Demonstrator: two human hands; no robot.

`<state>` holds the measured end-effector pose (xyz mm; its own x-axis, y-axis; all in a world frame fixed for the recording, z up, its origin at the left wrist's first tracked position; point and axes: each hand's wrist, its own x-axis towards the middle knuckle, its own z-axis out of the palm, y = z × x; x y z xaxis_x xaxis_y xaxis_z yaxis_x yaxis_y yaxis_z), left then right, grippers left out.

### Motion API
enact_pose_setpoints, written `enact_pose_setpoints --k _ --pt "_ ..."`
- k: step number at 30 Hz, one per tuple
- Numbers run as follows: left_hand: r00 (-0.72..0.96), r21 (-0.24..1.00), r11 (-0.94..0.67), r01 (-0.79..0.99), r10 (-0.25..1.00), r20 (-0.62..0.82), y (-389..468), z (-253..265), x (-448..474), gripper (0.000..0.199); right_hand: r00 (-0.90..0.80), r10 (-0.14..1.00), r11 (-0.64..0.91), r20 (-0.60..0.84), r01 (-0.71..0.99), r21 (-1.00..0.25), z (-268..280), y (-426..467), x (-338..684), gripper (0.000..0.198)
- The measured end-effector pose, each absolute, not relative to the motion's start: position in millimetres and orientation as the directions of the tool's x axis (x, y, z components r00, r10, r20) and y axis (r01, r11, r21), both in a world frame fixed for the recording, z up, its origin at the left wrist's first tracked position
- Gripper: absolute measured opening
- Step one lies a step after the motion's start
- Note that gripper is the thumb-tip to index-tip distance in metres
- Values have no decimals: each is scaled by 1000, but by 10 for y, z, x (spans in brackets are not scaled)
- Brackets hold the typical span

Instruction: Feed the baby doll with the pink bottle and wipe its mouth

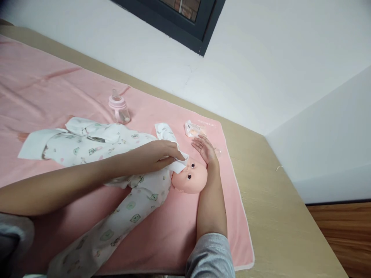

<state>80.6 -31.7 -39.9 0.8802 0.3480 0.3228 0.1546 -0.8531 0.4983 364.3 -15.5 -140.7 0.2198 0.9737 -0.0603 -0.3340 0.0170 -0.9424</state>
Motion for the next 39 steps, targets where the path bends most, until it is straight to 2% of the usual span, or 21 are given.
enact_pose_setpoints --k 3,9,21,26,31,39 --pt "896 527 -838 141 335 293 -333 -401 803 35 206 977 26 -46 -334 -942 -1427 -147 3655 24" --pt "898 497 -848 184 351 266 -335 -442 834 34 186 982 40 -22 -323 -946 -1459 -128 3687 29" --pt "862 445 -872 205 376 339 -306 -476 852 37 163 987 52 -1 -317 -947 -1498 -109 3725 29" --pt "869 407 -877 255 393 301 -311 -474 864 39 155 988 54 6 -307 -950 -1513 -102 3739 31" --pt "853 364 -897 251 383 356 -309 -392 809 35 149 989 57 13 -297 -953 -1545 -90 3759 33" --pt "918 454 -875 166 305 253 -308 -212 661 38 113 993 57 23 -307 -950 -1585 -65 3801 40"
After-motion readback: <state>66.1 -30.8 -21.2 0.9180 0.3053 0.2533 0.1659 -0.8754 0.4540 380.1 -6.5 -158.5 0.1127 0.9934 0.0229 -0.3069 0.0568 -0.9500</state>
